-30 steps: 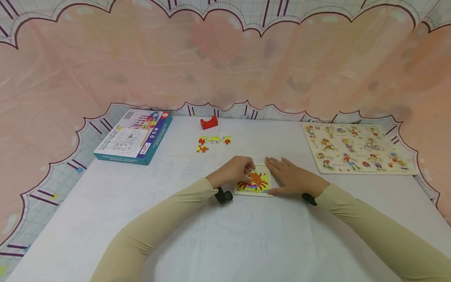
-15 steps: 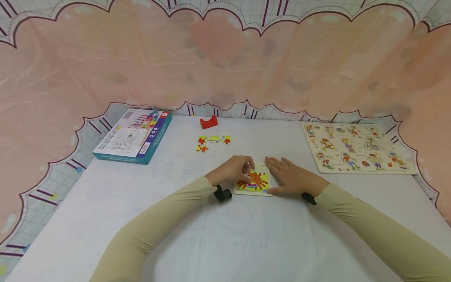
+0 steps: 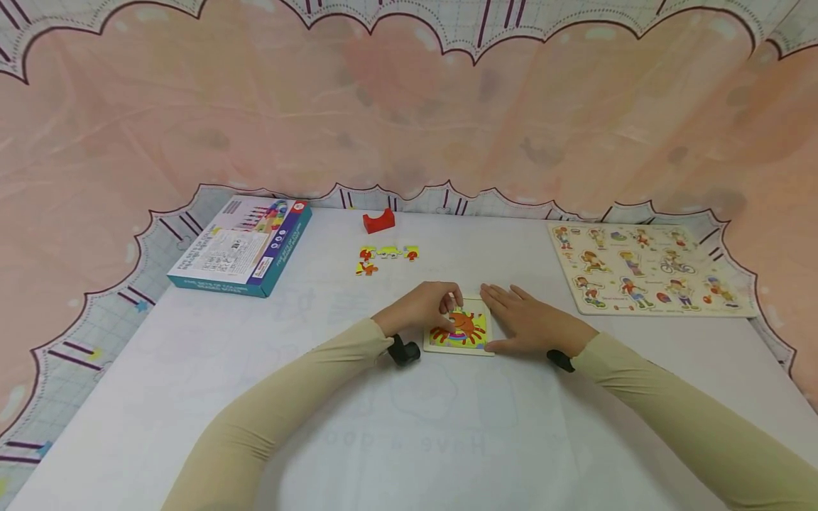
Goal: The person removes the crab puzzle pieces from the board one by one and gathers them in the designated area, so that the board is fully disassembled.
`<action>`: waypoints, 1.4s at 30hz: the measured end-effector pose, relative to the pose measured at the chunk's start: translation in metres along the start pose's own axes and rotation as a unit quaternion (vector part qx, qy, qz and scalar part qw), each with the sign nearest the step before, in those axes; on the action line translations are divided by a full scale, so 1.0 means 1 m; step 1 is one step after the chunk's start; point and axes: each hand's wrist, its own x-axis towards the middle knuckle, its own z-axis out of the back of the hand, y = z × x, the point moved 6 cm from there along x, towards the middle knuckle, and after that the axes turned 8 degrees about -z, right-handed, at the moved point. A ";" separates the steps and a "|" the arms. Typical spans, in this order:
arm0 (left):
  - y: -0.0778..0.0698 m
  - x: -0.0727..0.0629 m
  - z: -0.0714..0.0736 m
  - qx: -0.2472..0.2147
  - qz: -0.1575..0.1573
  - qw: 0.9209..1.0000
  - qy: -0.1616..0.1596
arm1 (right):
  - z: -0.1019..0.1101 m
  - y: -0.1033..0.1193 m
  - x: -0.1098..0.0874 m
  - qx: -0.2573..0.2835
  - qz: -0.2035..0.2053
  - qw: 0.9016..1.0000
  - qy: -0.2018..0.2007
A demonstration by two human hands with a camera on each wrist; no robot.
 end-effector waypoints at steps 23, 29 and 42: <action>-0.011 0.007 -0.007 0.063 -0.045 0.997 0.011 | -0.002 0.000 0.000 -0.006 -0.001 1.000 0.002; -0.012 0.007 -0.006 0.053 -0.039 0.998 0.013 | -0.002 -0.001 0.000 -0.008 -0.001 1.000 -0.001; -0.014 0.007 -0.006 0.049 -0.046 0.998 0.003 | -0.001 0.001 0.000 -0.004 -0.004 1.000 0.003</action>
